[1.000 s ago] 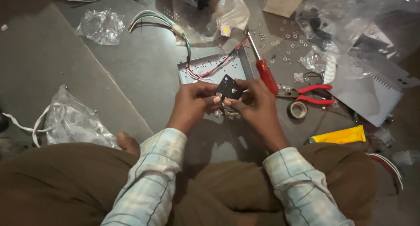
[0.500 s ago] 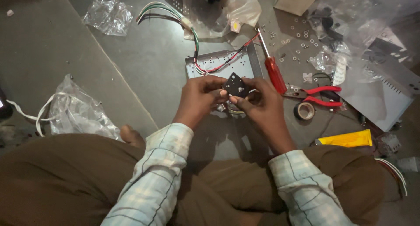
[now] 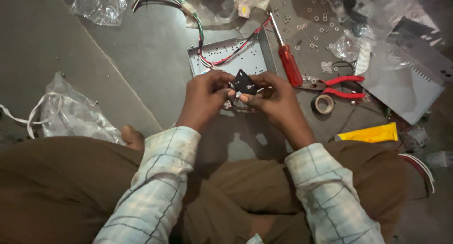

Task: The person sits on the floor assembling an electronic device. They strip wires, insert a small black component into a metal box, and use pliers to crimp connectors onto the wires.

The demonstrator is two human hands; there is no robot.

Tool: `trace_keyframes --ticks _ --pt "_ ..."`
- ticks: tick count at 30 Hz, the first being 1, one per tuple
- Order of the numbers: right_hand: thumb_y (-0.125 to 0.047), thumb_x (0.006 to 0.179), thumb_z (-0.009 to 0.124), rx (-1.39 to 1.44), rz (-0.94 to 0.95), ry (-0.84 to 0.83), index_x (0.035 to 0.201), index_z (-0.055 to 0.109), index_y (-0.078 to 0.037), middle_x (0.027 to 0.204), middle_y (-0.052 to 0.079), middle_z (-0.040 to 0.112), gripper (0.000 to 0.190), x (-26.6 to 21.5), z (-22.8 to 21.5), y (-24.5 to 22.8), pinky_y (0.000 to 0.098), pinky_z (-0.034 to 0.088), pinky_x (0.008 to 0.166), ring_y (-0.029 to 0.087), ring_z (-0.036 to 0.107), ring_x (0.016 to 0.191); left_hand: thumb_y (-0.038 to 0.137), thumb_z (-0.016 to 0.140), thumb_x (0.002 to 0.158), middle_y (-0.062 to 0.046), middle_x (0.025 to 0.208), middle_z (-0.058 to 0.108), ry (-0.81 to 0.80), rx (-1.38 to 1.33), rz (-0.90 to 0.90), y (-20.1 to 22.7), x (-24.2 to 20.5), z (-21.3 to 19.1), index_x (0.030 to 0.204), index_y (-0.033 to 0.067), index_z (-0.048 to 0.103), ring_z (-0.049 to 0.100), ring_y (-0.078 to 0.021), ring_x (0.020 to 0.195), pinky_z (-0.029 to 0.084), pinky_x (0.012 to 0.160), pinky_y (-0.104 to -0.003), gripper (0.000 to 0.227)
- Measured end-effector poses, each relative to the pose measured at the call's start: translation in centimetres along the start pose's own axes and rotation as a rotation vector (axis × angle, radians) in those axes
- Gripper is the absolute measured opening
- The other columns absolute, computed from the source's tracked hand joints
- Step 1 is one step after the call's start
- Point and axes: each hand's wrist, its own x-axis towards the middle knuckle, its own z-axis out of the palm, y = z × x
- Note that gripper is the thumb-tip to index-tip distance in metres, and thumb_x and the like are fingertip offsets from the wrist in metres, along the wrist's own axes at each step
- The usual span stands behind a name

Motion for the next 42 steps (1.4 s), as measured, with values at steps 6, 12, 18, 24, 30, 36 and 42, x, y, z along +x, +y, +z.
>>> trace_keyframes --ticks 6,12,18,24,30,36,42 --pt "-0.007 0.077 0.084 -0.026 -0.001 0.06 0.119 0.069 0.001 0.101 0.005 0.073 0.045 -0.5 0.9 0.1 0.0261 0.057 0.074 0.01 0.067 0.083 -0.003 0.076 0.08 -0.01 0.083 0.077 -0.019 0.067 0.015 -0.6 0.3 0.1 0.109 0.0034 0.075 0.071 -0.013 0.071 0.055 0.062 -0.029 0.029" --pt "-0.008 0.077 0.085 -0.229 -0.045 0.083 0.12 0.069 0.0 0.097 0.004 0.072 0.047 -0.6 0.8 -0.3 0.0254 0.054 0.07 0.008 0.063 0.079 -0.005 0.074 0.08 -0.007 0.09 0.079 -0.052 -0.032 0.028 -0.9 0.5 -0.1 0.107 0.0026 0.075 0.073 -0.0095 0.081 0.058 0.07 -0.028 0.028" --pt "-0.007 0.077 0.086 -0.152 -0.033 0.081 0.119 0.068 0.002 0.095 0.004 0.071 0.046 -0.6 0.8 -0.1 0.0246 0.053 0.072 0.008 0.062 0.081 -0.004 0.076 0.078 -0.009 0.085 0.075 -0.013 -0.055 0.005 -0.9 0.5 0.3 0.115 0.0048 0.073 0.069 -0.0112 0.076 0.057 0.066 -0.028 0.038" --pt "-0.006 0.079 0.085 -0.048 -0.031 0.073 0.118 0.068 0.002 0.095 0.002 0.07 0.044 -0.7 1.1 0.1 0.0236 0.053 0.072 0.007 0.061 0.081 -0.001 0.079 0.078 -0.009 0.086 0.079 0.082 -0.032 -0.018 -0.9 0.0 0.6 0.106 0.0026 0.077 0.073 -0.0116 0.073 0.058 0.064 -0.028 0.028" --pt "-0.006 0.078 0.086 -0.091 -0.071 0.09 0.12 0.069 0.001 0.096 0.003 0.07 0.047 -0.8 0.9 -0.1 0.0235 0.052 0.073 0.007 0.061 0.082 -0.003 0.076 0.079 -0.008 0.089 0.08 0.071 -0.081 -0.01 -0.5 0.1 0.5 0.105 0.0031 0.076 0.075 -0.0108 0.077 0.06 0.066 -0.027 0.027" --pt "-0.009 0.075 0.089 -0.344 -0.196 0.124 0.12 0.068 -0.002 0.101 0.005 0.07 0.05 -0.6 -0.1 0.3 0.026 0.054 0.07 0.011 0.064 0.081 -0.005 0.067 0.083 -0.004 0.086 0.067 -0.088 -0.36 0.015 0.9 -0.7 -0.1 0.124 0.007 0.07 0.064 -0.0075 0.077 0.052 0.067 -0.023 0.043" --pt "-0.011 0.074 0.091 -0.515 -0.42 0.105 0.122 0.067 -0.007 0.11 0.01 0.065 0.054 -1.0 0.6 -0.2 0.0289 0.056 0.071 0.019 0.068 0.089 0.018 0.073 0.094 -0.001 0.082 0.072 -0.111 -0.346 -0.102 1.3 -0.5 -0.5 0.104 0.0014 0.076 0.065 -0.0067 0.07 0.053 0.062 -0.023 0.019"
